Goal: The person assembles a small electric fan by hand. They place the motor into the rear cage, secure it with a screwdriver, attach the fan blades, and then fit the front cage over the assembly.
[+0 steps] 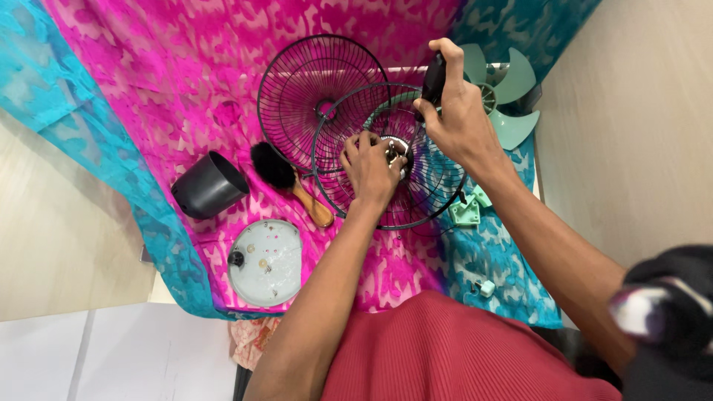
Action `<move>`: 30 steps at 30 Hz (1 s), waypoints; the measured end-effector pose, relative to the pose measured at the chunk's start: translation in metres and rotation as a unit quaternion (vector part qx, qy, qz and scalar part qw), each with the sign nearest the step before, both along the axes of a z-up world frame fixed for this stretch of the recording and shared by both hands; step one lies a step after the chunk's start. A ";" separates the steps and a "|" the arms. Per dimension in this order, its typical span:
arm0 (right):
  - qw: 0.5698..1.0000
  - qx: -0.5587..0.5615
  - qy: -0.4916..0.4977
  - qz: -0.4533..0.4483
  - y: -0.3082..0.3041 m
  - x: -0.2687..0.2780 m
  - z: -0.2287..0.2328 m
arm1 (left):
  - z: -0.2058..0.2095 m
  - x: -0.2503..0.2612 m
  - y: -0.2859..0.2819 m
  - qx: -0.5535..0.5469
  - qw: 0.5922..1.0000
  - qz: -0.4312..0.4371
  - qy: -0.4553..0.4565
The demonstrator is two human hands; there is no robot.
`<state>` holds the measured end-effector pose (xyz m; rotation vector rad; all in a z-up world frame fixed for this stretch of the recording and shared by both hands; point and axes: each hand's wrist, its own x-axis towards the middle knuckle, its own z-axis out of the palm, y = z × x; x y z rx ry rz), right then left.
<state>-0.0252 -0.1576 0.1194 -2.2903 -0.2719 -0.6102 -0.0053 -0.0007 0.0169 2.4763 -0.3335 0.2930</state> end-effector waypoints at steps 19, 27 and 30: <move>0.998 -0.001 -0.046 0.041 -0.004 0.002 -0.012 | -0.006 0.000 -0.002 -0.012 1.000 0.006 -0.007; 0.998 -0.021 -0.033 0.046 -0.006 0.004 -0.010 | -0.005 0.001 -0.003 -0.016 1.000 0.002 -0.001; 0.998 -0.029 -0.034 0.042 -0.001 0.001 -0.005 | -0.004 0.000 -0.003 -0.015 1.000 0.002 0.000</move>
